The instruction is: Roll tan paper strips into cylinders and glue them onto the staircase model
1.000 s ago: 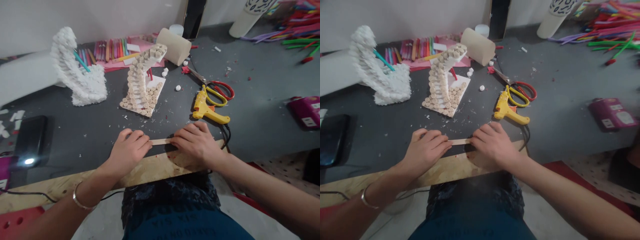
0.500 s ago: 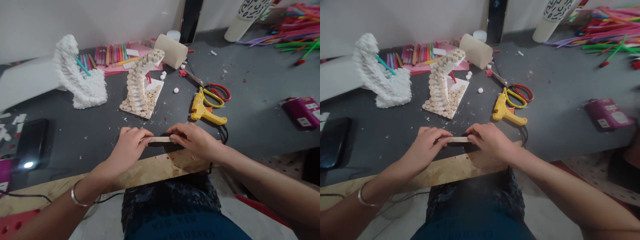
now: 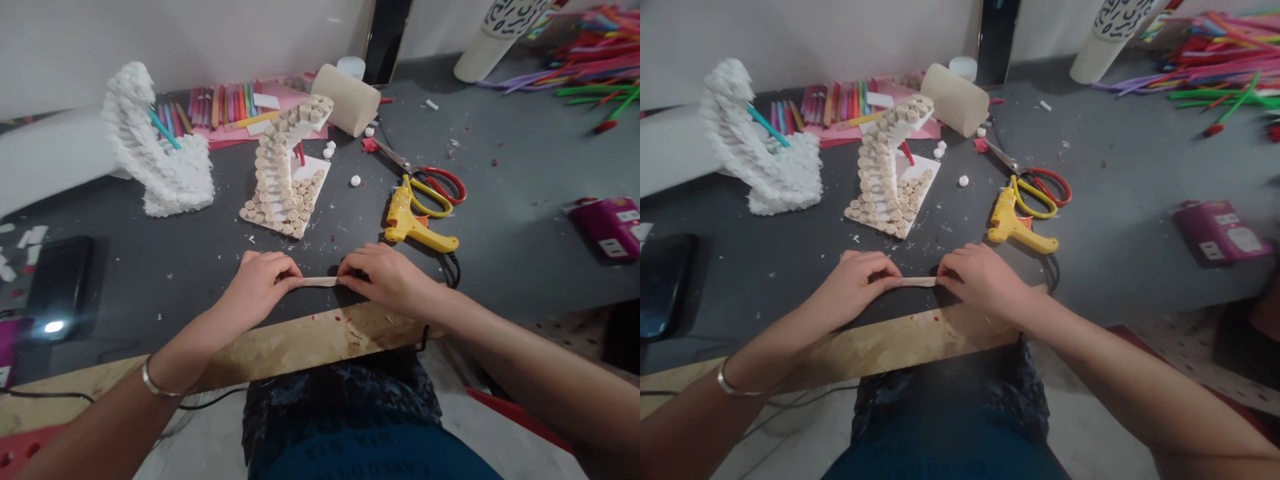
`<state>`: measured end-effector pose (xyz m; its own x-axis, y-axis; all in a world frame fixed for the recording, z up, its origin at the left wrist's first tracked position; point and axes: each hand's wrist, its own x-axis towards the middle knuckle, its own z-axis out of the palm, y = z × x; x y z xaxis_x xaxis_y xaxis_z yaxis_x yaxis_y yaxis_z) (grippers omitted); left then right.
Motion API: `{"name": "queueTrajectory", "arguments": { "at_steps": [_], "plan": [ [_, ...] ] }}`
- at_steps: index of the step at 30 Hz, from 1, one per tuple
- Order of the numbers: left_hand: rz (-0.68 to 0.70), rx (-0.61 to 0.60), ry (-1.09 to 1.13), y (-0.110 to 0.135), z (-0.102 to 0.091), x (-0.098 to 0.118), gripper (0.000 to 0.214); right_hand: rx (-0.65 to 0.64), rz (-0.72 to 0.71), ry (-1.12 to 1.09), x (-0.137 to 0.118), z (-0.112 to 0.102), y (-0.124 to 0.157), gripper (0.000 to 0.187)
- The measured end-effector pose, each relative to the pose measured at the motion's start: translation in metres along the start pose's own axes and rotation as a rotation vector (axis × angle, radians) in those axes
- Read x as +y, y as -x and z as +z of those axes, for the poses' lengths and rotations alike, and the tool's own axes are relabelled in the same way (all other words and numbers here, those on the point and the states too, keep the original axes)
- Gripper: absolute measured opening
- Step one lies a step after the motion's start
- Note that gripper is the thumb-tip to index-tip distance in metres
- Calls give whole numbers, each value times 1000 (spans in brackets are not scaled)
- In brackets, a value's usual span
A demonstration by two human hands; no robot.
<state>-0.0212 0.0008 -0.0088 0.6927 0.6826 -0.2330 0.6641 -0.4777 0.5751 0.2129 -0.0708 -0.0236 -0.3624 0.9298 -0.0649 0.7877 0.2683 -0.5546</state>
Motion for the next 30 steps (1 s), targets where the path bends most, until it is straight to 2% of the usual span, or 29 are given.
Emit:
{"name": "queueTrajectory", "arguments": {
  "at_steps": [4,8,15,23,30],
  "plan": [
    [35,3,-47,-4,1,-4,17,60,-27,139,-3,2,-2,6],
    [106,43,-108,-5,2,-9,18,86,-126,281,-3,4,-4,14],
    [246,52,-79,-9,2,-20,18,143,-268,239,7,9,-4,29],
    [466,169,-151,-4,7,-33,24,170,-371,309,10,8,3,32],
    [501,141,-296,0,8,-34,29,134,-426,365,8,5,6,36]
  ]
}}
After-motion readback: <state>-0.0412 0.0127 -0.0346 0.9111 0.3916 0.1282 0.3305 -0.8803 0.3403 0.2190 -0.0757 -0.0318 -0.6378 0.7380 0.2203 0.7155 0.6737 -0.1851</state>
